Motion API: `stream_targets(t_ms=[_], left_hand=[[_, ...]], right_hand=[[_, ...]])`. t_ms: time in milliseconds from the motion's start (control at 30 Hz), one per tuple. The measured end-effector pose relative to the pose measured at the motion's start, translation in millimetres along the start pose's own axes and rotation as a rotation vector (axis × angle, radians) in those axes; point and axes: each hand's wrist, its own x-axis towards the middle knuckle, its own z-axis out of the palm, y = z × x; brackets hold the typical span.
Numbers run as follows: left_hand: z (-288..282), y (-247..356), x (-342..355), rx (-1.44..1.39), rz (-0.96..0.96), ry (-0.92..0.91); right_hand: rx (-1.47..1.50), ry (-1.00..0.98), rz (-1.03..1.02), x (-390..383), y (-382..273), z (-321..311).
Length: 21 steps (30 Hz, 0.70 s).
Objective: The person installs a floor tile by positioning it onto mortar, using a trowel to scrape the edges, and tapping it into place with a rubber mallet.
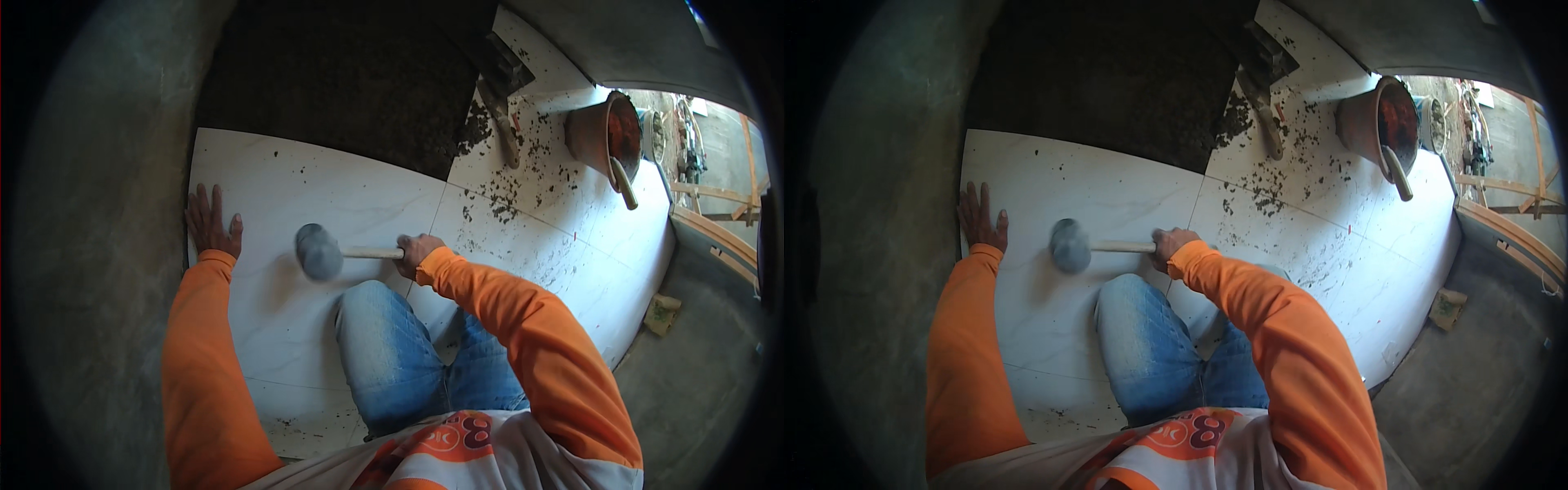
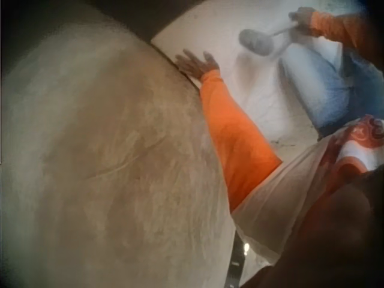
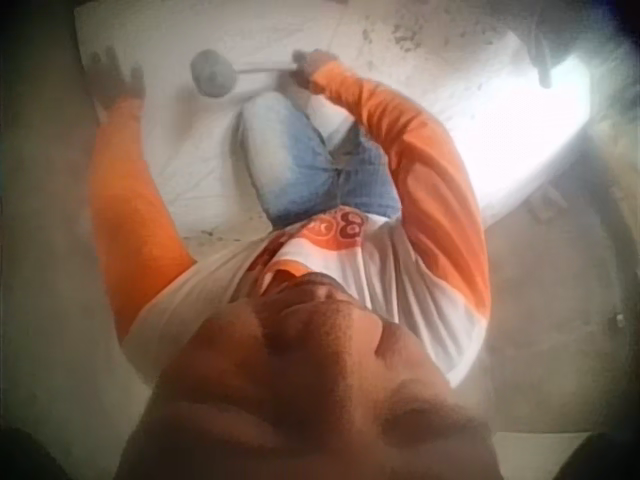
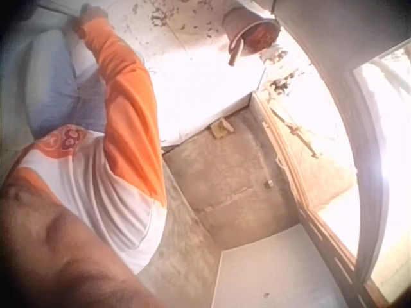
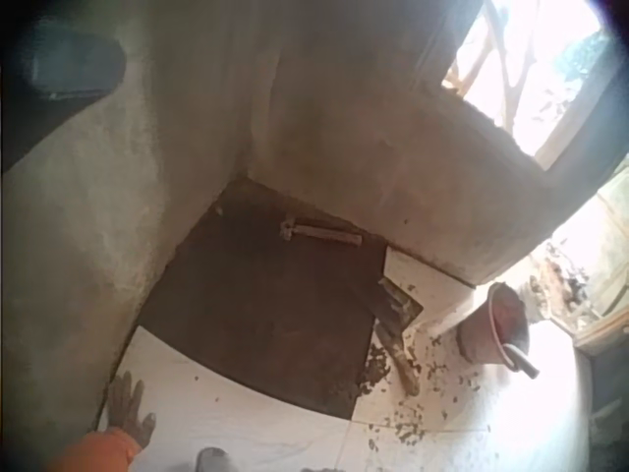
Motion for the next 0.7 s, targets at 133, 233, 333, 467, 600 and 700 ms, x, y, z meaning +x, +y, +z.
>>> stream_targets(t_ms=[133,233,333,467,600,700], left_hand=[[1,1,0,-0.009,0.008,0.009],[-1,2,1,-0.004,-0.001,0.004],[1,4,2,-0.005,-0.006,0.012],[-3,-10,-2,-0.031,0.033,0.109],[12,8,-10,0.045,-0.267,0.063],[26,58,-44,0.167,-0.835,-0.033]], right_hand=[[0.06,0.056,-0.119,0,4,-1],[0.053,0.003,-0.07,-8,-3,-1],[0.07,-0.006,-0.075,-9,3,-3],[0.111,0.07,-0.245,-14,-10,-11],[-0.014,-0.047,0.097,-6,3,0],[0.144,0.148,-0.146,-16,-10,-9]])
